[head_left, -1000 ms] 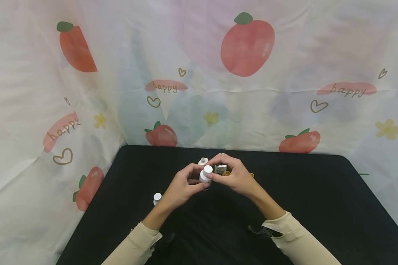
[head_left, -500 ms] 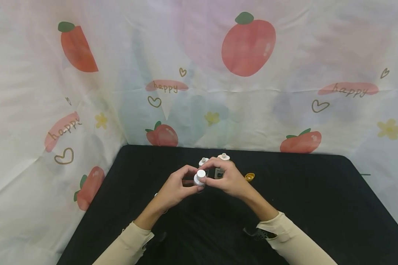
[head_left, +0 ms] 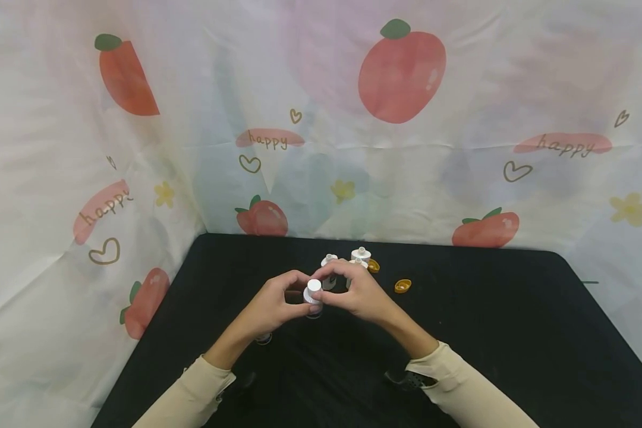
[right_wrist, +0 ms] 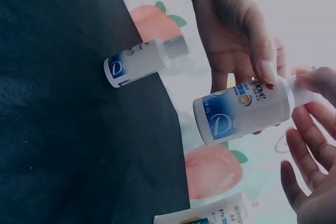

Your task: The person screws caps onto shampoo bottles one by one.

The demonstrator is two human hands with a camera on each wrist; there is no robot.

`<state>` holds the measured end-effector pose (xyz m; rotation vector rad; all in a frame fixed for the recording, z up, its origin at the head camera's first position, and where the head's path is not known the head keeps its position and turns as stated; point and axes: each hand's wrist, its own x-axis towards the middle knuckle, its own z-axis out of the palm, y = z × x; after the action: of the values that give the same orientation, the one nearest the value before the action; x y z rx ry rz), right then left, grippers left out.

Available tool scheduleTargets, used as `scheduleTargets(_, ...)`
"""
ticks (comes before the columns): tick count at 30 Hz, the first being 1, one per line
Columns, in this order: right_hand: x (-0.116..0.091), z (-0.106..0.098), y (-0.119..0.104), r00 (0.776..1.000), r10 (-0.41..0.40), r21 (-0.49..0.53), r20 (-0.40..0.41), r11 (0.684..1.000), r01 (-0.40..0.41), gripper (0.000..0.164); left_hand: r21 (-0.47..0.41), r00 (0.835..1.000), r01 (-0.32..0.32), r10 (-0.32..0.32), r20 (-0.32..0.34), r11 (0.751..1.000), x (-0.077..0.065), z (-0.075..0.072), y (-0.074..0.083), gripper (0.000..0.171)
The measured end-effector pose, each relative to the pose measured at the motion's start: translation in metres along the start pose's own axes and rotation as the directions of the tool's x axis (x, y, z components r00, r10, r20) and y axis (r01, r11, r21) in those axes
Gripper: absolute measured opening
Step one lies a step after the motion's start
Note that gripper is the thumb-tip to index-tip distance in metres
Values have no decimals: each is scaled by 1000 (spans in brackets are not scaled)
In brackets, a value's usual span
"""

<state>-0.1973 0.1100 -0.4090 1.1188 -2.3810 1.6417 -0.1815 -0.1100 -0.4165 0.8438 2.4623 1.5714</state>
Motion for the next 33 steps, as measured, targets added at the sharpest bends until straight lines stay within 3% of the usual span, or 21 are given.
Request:
scheduleTargets(5, 1, 5, 0, 1000, 8, -23, 11, 1000, -8, 27, 21, 1000, 5, -6, 18, 1000, -3, -6, 0, 37)
scheduleTargets(13, 4, 16, 2, 999, -27, -15, 23, 1000, 27, 25, 12, 997, 16, -17, 82, 1000, -12, -19, 20, 32)
scheduleTargets(21, 5, 24, -17, 1000, 0, -55, -2, 998, -1, 25, 68, 995, -14, 7, 101, 998, -10, -24, -11, 31)
scheduleTargets(25, 6, 28, -27, 1000, -11, -54, -5, 998, 11, 24, 98, 992, -36, 24, 126, 995, -11, -29, -19, 31)
scheduleTargets(33, 9, 41, 4, 998, -62, -35, 0, 997, 62, 25, 148, 989, -47, 25, 145, 988, -16, -34, -24, 30)
